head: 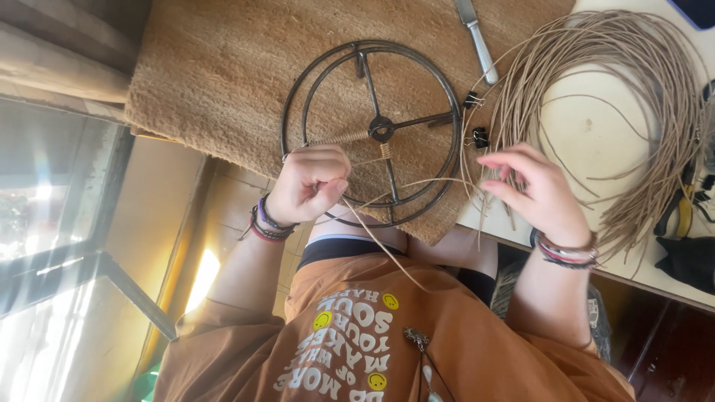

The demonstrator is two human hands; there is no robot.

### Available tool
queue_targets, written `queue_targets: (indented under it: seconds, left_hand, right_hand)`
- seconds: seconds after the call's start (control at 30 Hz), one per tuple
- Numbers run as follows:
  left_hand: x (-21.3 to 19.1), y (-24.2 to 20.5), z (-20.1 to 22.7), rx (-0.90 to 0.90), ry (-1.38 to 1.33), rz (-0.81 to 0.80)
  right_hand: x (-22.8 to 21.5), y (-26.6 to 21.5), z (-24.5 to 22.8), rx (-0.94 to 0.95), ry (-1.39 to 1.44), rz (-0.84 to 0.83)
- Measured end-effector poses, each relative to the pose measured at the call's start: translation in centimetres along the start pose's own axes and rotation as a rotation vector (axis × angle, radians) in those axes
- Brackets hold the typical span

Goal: Weaving thin rope around a circular metal frame to create a decorative pattern.

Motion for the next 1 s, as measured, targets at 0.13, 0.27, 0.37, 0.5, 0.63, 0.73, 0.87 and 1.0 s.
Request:
queue_targets:
  seconds: [0.13, 0.27, 0.37, 0.5, 0.63, 0.73, 0.87, 1.0]
  left_hand:
    - [-0.4, -1.5, -2.6, 0.015, -0.136, 0.058]
    - [-1.9, 1.4, 2.0, -0.037, 0.186, -0.043]
    - [-0.7, 1.3, 2.3, -0.035, 0.432, -0.124]
    - [2.4, -1.2, -1.2, -0.069, 0.707, -0.294]
    - [2.4, -0.1, -0.4, -0.087, 0.732, -0.326]
    - [2.4, 0.3, 0.1, -0.122, 0.809, -0.372]
    - [2.4, 0.4, 0.1, -0.087, 0.733, -0.349]
    - [0.9, 2.2, 1.3, -0.209, 0.464, -0.257]
  right_hand:
    - [3.4, 2.9, 0.4, -0.046, 0.205, -0.059]
    - [7.9, 3.7, 4.2, 0.262, 0.784, -0.075]
    - [9.8, 5.1, 2.9, 0.248, 0.973, -0.241]
    - [12.4, 7.6, 3.0, 0.093, 1.111, -0.242]
    - [15.4, 9.8, 3.6, -0.001, 1.198, -0.235]
    - [17.7, 10.4, 5.4, -0.076, 1.287, -0.21]
    - [14.8, 9.8, 2.8, -0.043, 1.026, -0.126]
    - [11.3, 8.4, -0.5, 0.041, 1.519, 0.03]
Point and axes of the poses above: each hand's wrist, its own y-axis towards the middle knuckle, its own x-axis out of the palm, z = x × y, the point moved 3 cm from there along y, towards the middle knuckle, and after that the axes turned 10 degrees about y, right-handed, at the moved point
